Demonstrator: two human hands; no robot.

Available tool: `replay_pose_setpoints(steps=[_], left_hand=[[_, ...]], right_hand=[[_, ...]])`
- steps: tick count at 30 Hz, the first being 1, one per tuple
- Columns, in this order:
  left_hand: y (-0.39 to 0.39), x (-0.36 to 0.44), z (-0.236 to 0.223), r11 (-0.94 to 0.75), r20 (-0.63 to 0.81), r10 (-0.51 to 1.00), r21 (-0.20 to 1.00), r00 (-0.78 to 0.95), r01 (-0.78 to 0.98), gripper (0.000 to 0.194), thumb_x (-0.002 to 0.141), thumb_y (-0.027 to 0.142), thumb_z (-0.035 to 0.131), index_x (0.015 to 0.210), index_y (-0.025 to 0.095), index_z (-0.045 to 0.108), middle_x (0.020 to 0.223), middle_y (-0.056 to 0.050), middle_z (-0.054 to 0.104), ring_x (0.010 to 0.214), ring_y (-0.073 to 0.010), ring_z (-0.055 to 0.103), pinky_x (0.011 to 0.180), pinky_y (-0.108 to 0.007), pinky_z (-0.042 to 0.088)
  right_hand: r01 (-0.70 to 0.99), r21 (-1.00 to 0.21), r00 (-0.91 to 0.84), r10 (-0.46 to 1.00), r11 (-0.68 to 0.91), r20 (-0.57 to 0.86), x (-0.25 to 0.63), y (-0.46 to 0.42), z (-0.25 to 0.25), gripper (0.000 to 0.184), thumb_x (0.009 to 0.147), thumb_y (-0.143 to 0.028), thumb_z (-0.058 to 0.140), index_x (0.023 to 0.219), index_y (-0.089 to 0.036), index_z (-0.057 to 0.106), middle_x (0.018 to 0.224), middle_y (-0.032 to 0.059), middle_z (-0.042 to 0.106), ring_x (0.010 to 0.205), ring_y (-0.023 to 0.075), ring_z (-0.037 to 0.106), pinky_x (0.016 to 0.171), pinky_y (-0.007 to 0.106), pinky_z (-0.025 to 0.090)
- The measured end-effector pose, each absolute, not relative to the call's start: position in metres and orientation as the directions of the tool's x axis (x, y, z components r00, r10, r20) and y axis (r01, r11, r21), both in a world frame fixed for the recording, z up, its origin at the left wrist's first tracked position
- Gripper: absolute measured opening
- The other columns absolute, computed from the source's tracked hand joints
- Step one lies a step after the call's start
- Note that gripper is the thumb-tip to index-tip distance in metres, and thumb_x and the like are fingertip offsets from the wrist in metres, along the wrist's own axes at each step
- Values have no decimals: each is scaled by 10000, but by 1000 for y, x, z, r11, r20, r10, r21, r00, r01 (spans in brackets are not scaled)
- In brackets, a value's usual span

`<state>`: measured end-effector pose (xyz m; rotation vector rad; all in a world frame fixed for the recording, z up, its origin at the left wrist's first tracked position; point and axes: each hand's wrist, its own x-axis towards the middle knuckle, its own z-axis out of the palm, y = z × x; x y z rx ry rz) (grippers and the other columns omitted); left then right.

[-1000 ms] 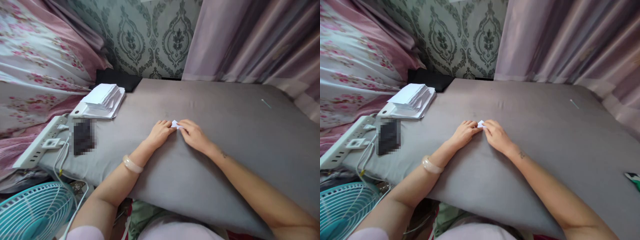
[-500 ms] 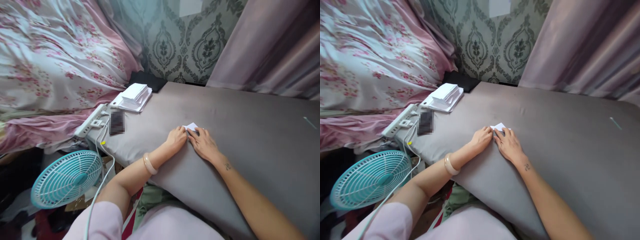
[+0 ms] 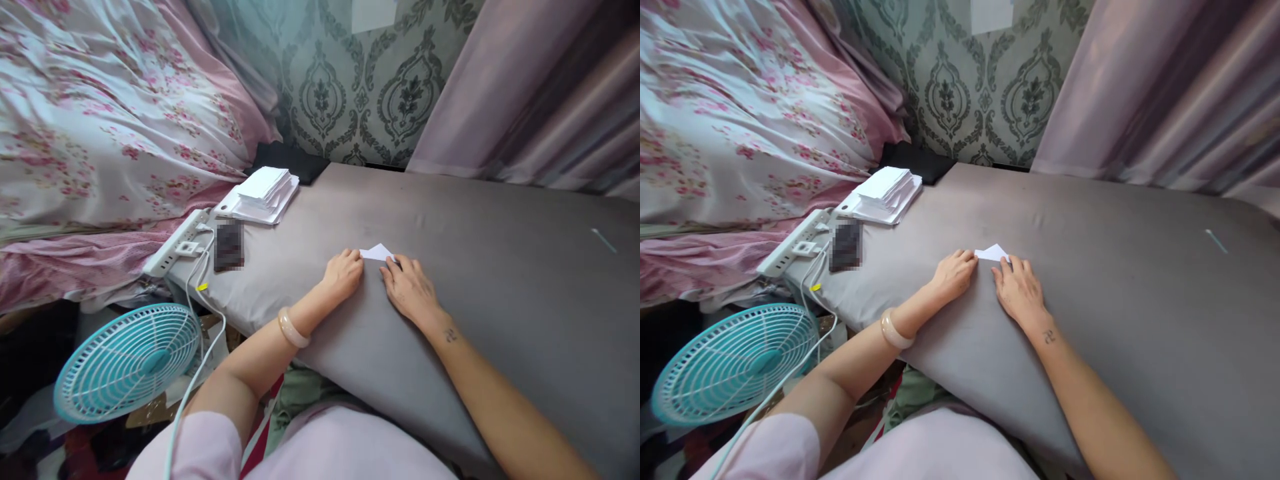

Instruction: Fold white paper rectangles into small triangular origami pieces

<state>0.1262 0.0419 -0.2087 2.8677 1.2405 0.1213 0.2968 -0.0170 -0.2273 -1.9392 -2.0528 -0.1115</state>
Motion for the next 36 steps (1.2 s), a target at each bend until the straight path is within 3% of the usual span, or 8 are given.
replay_pose_setpoints(steps=[4, 9, 11, 17, 27, 30, 33, 36], left_hand=[[53, 118, -206, -680, 79, 731, 178, 678, 712, 348, 871, 86, 379, 1059, 138, 667, 1096, -120, 648, 1011, -228, 575, 841, -335, 506], [87, 113, -189, -464, -20, 817, 569, 576, 679, 387, 775, 42, 408, 968, 144, 727, 1019, -87, 717, 952, -189, 645, 875, -292, 504], [95, 121, -185, -445, 89, 861, 607, 500, 658, 400, 777, 46, 408, 1009, 145, 719, 1009, -91, 721, 954, -193, 648, 899, -316, 495], [89, 161, -204, -746, 212, 622, 453, 754, 488, 246, 838, 200, 564, 1039, 147, 696, 1060, -112, 661, 987, -217, 602, 960, -378, 454], [87, 160, -216, -818, 267, 565, 306, 781, 487, 323, 980, 311, 377, 969, 153, 658, 1008, -112, 634, 961, -199, 567, 893, -348, 445], [78, 165, -208, -689, 385, 702, 581, 599, 433, 287, 963, 322, 423, 945, 156, 656, 925, -86, 653, 865, -171, 575, 835, -317, 447], [62, 170, -198, -308, 230, 870, 945, 436, 115, 309, 910, 428, 512, 919, 151, 651, 746, -27, 627, 632, -114, 523, 625, -243, 426], [44, 176, -191, 12, 44, 902, 992, 429, -126, 350, 810, 490, 633, 865, 145, 647, 684, 2, 599, 561, -85, 479, 545, -214, 377]], right_hand=[[987, -153, 9, 958, 37, 287, 301, -21, -225, 442, 974, -356, 328, 1224, -140, 622, 1192, 182, 604, 1025, 315, 517, 824, 452, 469], [990, -142, 24, 967, 13, 254, 301, -21, -219, 388, 958, -319, 376, 1200, -139, 620, 1162, 173, 609, 1026, 310, 511, 832, 438, 460], [991, -136, 31, 969, 3, 244, 300, -21, -218, 371, 951, -309, 393, 1178, -125, 620, 1151, 178, 608, 1017, 311, 511, 834, 436, 456], [974, -225, 40, 948, 34, 316, 310, -17, -224, 306, 932, -248, 403, 1127, -165, 623, 1119, 152, 621, 990, 283, 525, 860, 420, 446], [549, -835, 448, 851, -21, 273, 330, 1, -236, 286, 879, -338, 463, 1033, -172, 639, 1025, 124, 709, 915, 232, 654, 880, 429, 505], [386, -921, 519, 816, 44, 257, 324, -2, -225, 326, 866, -423, 525, 1049, -170, 621, 1050, 140, 699, 956, 229, 659, 872, 414, 518], [247, -958, 524, 812, 144, 257, 313, -10, -213, 409, 825, -477, 611, 1097, -173, 583, 1068, 143, 683, 968, 218, 656, 851, 388, 534], [158, -968, 521, 817, 192, 247, 302, -16, -204, 445, 795, -484, 657, 1114, -195, 545, 1017, 116, 688, 922, 208, 668, 812, 374, 552]])
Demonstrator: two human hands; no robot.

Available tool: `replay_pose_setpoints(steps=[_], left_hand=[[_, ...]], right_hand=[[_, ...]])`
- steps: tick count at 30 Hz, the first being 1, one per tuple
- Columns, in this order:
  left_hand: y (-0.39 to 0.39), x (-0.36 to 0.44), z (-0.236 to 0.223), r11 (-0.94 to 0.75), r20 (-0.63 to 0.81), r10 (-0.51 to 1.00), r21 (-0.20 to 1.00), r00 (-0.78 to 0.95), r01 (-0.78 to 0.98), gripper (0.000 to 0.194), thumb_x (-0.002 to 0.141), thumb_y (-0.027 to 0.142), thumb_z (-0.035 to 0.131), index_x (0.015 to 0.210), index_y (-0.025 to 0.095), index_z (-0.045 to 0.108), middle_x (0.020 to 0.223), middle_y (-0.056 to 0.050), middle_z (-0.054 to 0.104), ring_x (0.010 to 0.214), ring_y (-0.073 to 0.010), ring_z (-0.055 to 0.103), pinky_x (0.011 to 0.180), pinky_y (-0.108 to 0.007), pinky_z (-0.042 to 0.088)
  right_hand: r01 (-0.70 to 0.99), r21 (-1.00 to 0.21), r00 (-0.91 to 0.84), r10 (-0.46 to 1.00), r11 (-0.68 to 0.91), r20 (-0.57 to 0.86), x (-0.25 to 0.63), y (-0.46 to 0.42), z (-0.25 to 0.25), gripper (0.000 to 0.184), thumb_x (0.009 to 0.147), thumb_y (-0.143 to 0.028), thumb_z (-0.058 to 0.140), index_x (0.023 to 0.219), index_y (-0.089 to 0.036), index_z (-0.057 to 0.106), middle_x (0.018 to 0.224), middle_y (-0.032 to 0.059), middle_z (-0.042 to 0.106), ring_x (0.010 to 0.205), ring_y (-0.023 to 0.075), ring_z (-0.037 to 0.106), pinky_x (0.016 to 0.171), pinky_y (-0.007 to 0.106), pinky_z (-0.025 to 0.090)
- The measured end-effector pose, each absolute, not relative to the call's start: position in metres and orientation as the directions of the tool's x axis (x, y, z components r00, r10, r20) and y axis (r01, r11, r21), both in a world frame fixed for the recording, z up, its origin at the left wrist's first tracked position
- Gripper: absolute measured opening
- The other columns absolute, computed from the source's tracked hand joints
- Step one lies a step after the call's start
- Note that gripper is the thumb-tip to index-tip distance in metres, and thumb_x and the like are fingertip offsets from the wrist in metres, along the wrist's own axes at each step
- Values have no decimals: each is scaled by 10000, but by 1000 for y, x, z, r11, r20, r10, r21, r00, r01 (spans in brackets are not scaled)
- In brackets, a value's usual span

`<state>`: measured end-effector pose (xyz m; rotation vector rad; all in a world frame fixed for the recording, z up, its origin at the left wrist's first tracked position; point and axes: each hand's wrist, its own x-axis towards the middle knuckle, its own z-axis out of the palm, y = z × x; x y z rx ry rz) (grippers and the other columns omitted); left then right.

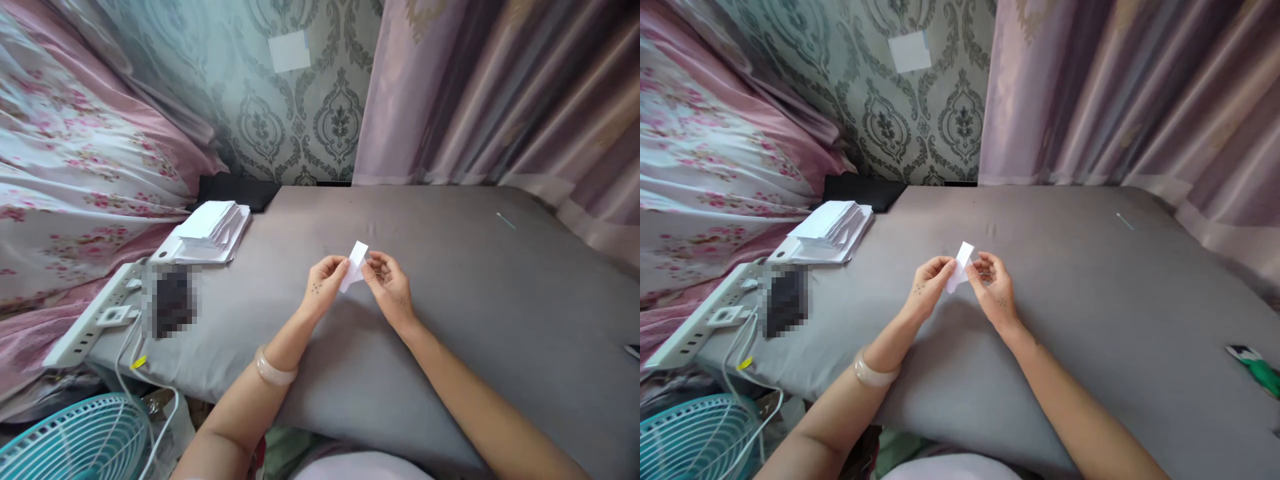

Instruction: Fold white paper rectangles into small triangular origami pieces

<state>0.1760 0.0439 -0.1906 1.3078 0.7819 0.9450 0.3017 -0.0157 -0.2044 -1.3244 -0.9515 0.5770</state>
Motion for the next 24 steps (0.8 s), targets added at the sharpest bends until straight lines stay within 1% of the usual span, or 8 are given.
replay_pose_setpoints(steps=[3, 5, 9, 11, 13, 16, 19, 24], left_hand=[[31, 181, -186, 103, -14, 888, 980, 460, -169, 348, 747, 477, 701, 805, 138, 647, 675, 3, 601, 576, -80, 490, 563, -210, 382], [28, 183, -185, 121, -24, 889, 976, 457, -183, 331, 739, 457, 714, 805, 139, 654, 702, -5, 621, 607, -86, 513, 591, -215, 400], [31, 183, -185, 120, -7, 908, 962, 418, -244, 288, 713, 393, 750, 871, 156, 702, 833, -34, 687, 722, -113, 572, 678, -237, 437], [33, 182, -185, 130, -11, 910, 957, 415, -259, 249, 704, 366, 760, 833, 157, 721, 814, -34, 692, 732, -116, 571, 694, -242, 435], [35, 180, -186, 153, -33, 914, 951, 405, -267, 218, 710, 354, 757, 784, 152, 727, 766, -30, 683, 708, -107, 556, 681, -239, 424], [36, 179, -187, 209, -99, 922, 942, 374, -264, 205, 711, 347, 755, 773, 152, 734, 762, -32, 682, 687, -100, 544, 661, -239, 413], [37, 179, -187, 253, -160, 923, 938, 351, -238, 204, 694, 341, 766, 778, 156, 744, 773, -38, 690, 695, -108, 554, 654, -244, 410], [37, 179, -188, 229, -139, 924, 947, 355, -224, 224, 698, 364, 764, 802, 166, 766, 790, -45, 709, 719, -119, 570, 656, -246, 415]], right_hand=[[178, -963, 548, 793, 202, 268, 297, -19, -201, 424, 803, -459, 653, 1123, -211, 525, 993, 97, 702, 897, 203, 678, 802, 370, 554], [238, -949, 542, 783, 205, 305, 297, -21, -200, 411, 818, -432, 642, 1146, -219, 515, 964, 77, 708, 875, 194, 679, 791, 356, 550], [377, -909, 476, 806, 176, 353, 300, -25, -196, 449, 835, -391, 639, 1221, -235, 472, 820, 3, 691, 775, 168, 667, 771, 335, 533], [425, -891, 447, 818, 162, 362, 300, -27, -195, 455, 836, -375, 644, 1229, -241, 459, 787, -17, 676, 746, 160, 657, 772, 330, 526], [478, -864, 432, 813, 160, 389, 298, -29, -194, 434, 840, -364, 642, 1216, -246, 462, 832, -6, 674, 741, 156, 649, 751, 322, 525], [604, -785, 440, 764, 136, 471, 296, -30, -195, 342, 863, -366, 610, 1164, -252, 495, 909, 27, 660, 752, 161, 628, 725, 324, 521], [703, -705, 434, 729, 93, 529, 295, -30, -196, 257, 872, -371, 596, 1089, -250, 529, 878, 29, 636, 741, 164, 602, 724, 329, 511], [679, -726, 421, 752, 108, 506, 294, -30, -197, 208, 850, -375, 639, 977, -240, 545, 867, 16, 627, 685, 140, 587, 648, 288, 500]])
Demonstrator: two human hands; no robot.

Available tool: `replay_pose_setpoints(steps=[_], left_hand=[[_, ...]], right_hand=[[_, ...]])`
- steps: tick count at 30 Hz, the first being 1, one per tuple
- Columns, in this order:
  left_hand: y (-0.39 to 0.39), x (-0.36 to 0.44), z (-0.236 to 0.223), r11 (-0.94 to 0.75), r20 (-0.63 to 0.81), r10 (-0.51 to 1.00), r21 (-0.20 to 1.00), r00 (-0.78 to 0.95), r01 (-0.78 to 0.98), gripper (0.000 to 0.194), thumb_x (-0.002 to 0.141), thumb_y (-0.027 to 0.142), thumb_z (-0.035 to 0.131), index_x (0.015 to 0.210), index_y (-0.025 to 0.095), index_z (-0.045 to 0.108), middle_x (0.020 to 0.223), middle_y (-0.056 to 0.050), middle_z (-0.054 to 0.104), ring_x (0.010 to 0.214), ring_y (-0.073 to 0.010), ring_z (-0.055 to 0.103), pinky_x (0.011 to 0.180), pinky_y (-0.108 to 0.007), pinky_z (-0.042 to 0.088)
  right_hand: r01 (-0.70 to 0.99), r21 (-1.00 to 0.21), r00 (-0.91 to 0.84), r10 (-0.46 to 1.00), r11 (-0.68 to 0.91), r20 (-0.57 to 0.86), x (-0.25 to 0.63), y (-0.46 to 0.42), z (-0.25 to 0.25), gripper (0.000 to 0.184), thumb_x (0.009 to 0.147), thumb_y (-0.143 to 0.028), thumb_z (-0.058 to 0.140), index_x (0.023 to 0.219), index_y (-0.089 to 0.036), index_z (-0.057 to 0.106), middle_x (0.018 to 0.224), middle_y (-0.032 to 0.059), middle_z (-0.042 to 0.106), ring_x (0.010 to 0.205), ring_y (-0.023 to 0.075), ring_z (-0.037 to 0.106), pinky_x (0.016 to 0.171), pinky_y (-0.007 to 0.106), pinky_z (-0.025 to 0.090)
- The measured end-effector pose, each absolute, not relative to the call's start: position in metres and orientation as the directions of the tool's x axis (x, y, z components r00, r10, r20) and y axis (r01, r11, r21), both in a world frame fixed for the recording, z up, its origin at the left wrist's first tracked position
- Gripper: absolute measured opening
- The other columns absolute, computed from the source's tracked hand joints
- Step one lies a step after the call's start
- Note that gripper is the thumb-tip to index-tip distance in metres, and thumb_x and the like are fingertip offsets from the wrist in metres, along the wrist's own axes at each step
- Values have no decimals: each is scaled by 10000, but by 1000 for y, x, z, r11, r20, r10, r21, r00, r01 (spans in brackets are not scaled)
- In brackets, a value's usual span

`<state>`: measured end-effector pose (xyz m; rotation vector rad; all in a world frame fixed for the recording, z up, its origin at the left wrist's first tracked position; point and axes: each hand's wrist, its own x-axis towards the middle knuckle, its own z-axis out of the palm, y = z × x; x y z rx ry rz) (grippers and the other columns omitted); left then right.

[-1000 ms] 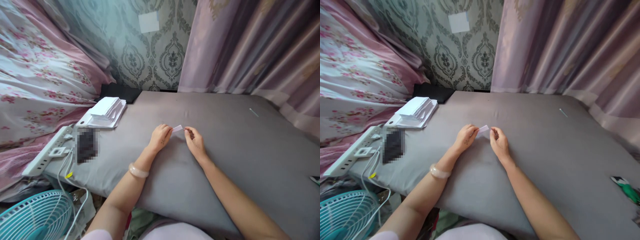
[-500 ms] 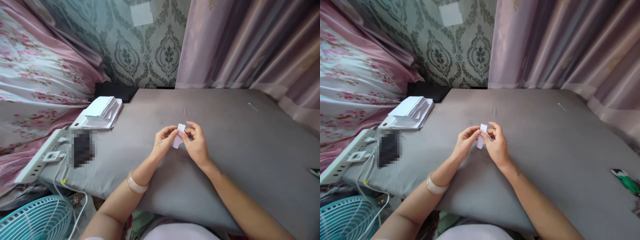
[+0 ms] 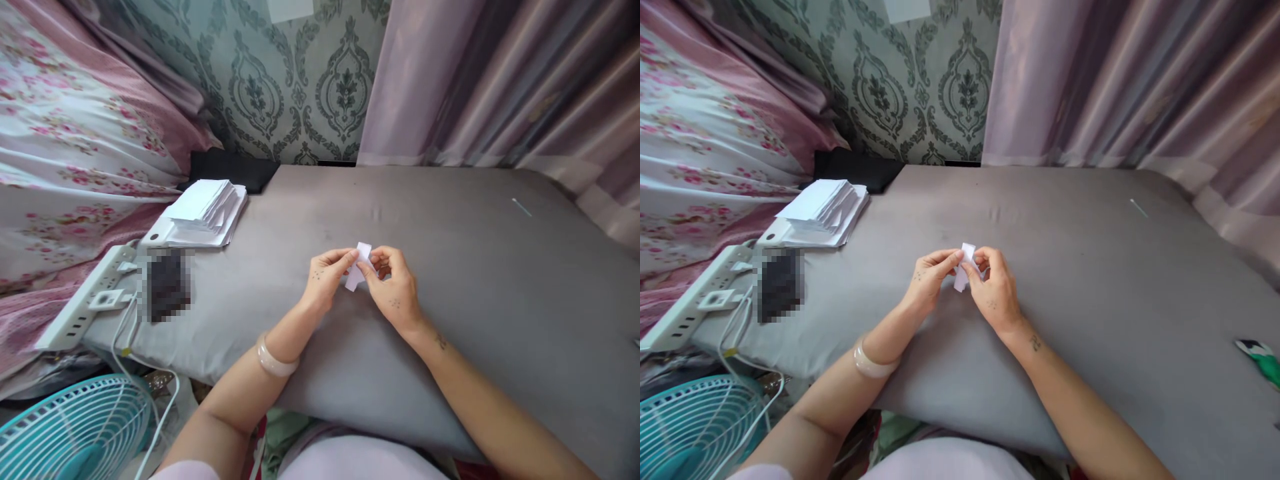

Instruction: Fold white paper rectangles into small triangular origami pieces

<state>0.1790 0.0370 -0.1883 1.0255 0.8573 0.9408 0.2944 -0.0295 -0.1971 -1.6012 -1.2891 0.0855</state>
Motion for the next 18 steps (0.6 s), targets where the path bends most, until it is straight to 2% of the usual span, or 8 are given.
replay_pose_setpoints(steps=[2, 6, 12, 18], left_hand=[[37, 179, -189, 218, -134, 928, 952, 347, -215, 219, 701, 365, 763, 795, 167, 769, 791, -45, 713, 728, -120, 573, 669, -245, 422], [35, 179, -188, 214, -136, 926, 957, 352, -194, 240, 716, 381, 750, 818, 166, 772, 804, -54, 716, 753, -128, 588, 655, -233, 428], [33, 179, -185, 287, -176, 905, 924, 387, -254, 275, 700, 389, 763, 835, 150, 768, 854, -78, 717, 804, -157, 628, 640, -235, 483], [33, 181, -188, 325, -168, 889, 887, 425, -329, 267, 697, 359, 781, 864, 151, 773, 846, -65, 727, 782, -147, 653, 722, -276, 549]], right_hand=[[683, -720, 405, 755, 125, 515, 294, -30, -197, 153, 868, -359, 623, 935, -242, 552, 855, 11, 628, 685, 135, 587, 654, 281, 500], [750, -634, 332, 721, 189, 608, 294, -30, -196, 51, 914, -275, 559, 931, -238, 590, 881, 26, 641, 759, 143, 611, 706, 285, 507], [830, -515, 244, 690, 215, 682, 295, -30, -198, 208, 924, -208, 544, 1110, -237, 634, 986, 63, 672, 917, 181, 639, 809, 319, 526], [884, -419, 182, 673, 206, 716, 294, -30, -198, 266, 925, -181, 540, 1165, -215, 648, 978, 76, 680, 922, 195, 636, 841, 338, 526]])
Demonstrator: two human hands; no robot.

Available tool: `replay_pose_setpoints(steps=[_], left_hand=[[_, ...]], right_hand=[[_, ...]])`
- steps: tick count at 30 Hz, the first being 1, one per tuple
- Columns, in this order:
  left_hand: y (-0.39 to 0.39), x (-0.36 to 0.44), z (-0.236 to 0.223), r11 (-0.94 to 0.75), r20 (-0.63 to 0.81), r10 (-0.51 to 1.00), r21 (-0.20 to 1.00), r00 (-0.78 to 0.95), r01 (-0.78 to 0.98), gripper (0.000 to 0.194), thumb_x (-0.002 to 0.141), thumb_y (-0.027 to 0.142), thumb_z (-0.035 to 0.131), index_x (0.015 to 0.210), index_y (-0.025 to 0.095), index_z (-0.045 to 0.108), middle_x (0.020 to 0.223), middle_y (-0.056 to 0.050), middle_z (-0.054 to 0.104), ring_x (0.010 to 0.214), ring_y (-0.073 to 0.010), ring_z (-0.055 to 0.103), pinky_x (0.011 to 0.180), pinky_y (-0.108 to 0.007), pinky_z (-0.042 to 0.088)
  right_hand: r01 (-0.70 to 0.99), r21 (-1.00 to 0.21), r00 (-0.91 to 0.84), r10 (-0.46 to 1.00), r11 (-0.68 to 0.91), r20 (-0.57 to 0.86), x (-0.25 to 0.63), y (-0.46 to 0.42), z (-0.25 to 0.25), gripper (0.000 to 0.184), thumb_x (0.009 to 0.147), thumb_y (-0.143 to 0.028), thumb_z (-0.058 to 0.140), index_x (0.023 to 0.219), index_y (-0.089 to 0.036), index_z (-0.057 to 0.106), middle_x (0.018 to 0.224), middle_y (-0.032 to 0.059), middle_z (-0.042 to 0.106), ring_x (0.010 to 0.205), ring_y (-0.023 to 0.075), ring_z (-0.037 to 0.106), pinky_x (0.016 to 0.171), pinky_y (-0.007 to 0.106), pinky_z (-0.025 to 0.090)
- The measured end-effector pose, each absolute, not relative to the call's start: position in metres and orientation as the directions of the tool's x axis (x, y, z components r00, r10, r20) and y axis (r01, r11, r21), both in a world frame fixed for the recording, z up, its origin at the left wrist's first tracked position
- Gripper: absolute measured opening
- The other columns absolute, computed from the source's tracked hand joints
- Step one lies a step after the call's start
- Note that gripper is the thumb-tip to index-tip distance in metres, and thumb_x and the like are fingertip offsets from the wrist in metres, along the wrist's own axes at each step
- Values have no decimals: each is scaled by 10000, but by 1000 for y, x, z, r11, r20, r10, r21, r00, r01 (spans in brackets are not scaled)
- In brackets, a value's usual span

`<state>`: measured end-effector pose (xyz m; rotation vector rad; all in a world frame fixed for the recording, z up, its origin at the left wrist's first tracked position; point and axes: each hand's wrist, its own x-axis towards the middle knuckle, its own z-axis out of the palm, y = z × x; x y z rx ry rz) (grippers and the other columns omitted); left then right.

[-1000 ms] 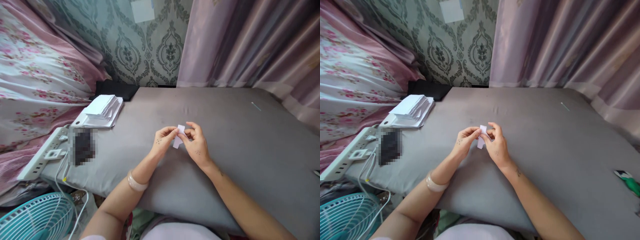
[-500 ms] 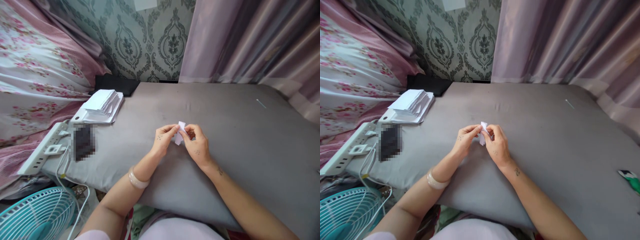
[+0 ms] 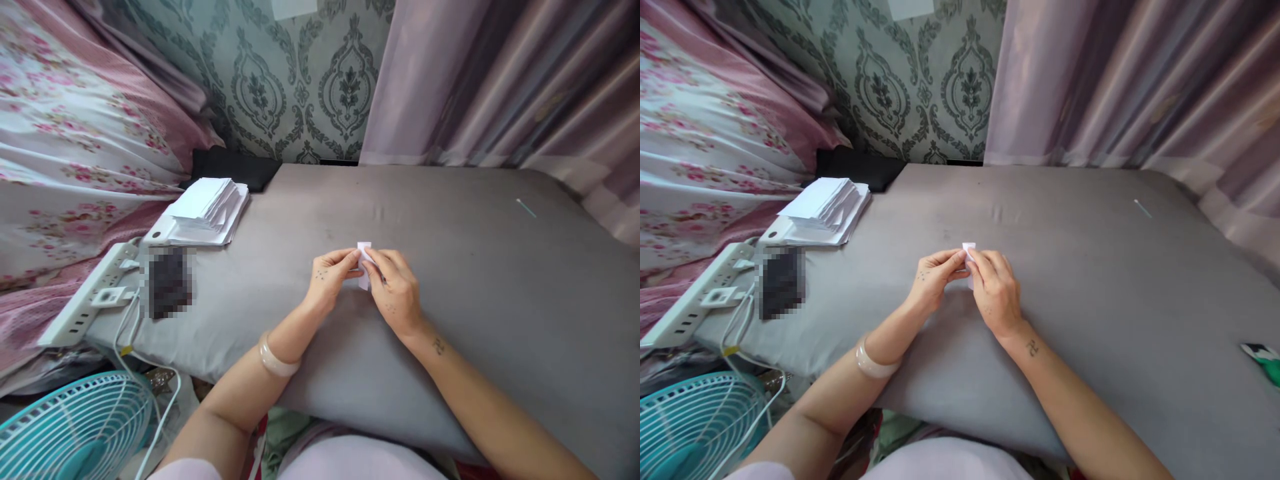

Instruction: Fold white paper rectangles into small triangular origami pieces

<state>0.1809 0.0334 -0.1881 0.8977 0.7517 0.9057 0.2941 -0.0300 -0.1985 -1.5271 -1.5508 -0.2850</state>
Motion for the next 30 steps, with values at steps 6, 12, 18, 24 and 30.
replay_pose_setpoints(steps=[6, 12, 18, 24, 30], left_hand=[[35, 181, -191, 318, -149, 887, 884, 438, -343, 272, 700, 359, 782, 884, 159, 778, 894, -75, 746, 826, -169, 678, 807, -320, 559], [35, 181, -192, 315, -143, 880, 889, 453, -331, 285, 706, 366, 778, 900, 157, 777, 896, -80, 749, 840, -181, 683, 843, -351, 553], [34, 181, -192, 302, -138, 880, 900, 454, -314, 283, 703, 364, 779, 893, 155, 780, 888, -83, 751, 822, -180, 679, 839, -353, 548], [32, 181, -189, 286, -126, 882, 909, 454, -302, 264, 712, 341, 769, 885, 142, 779, 870, -89, 746, 798, -168, 665, 811, -338, 549], [31, 181, -189, 272, -108, 878, 914, 467, -301, 269, 708, 328, 767, 888, 129, 770, 880, -97, 741, 802, -180, 664, 803, -349, 548]], right_hand=[[882, -415, 162, 682, 224, 713, 292, -30, -200, 317, 933, -168, 520, 1229, -195, 627, 967, 84, 666, 895, 186, 627, 824, 333, 531], [853, -469, 203, 683, 228, 701, 290, -29, -199, 272, 929, -178, 526, 1167, -198, 655, 942, 79, 658, 877, 183, 626, 801, 334, 537], [803, -559, 298, 672, 206, 677, 287, -29, -193, 179, 917, -206, 555, 1038, -191, 685, 961, 84, 651, 871, 179, 638, 740, 317, 545], [798, -558, 288, 669, 228, 685, 288, -28, -189, 132, 914, -185, 556, 983, -204, 667, 928, 59, 689, 868, 176, 653, 780, 328, 542], [811, -551, 307, 657, 198, 689, 288, -27, -193, 151, 919, -195, 540, 1011, -203, 659, 953, 72, 689, 890, 182, 651, 784, 329, 541]])
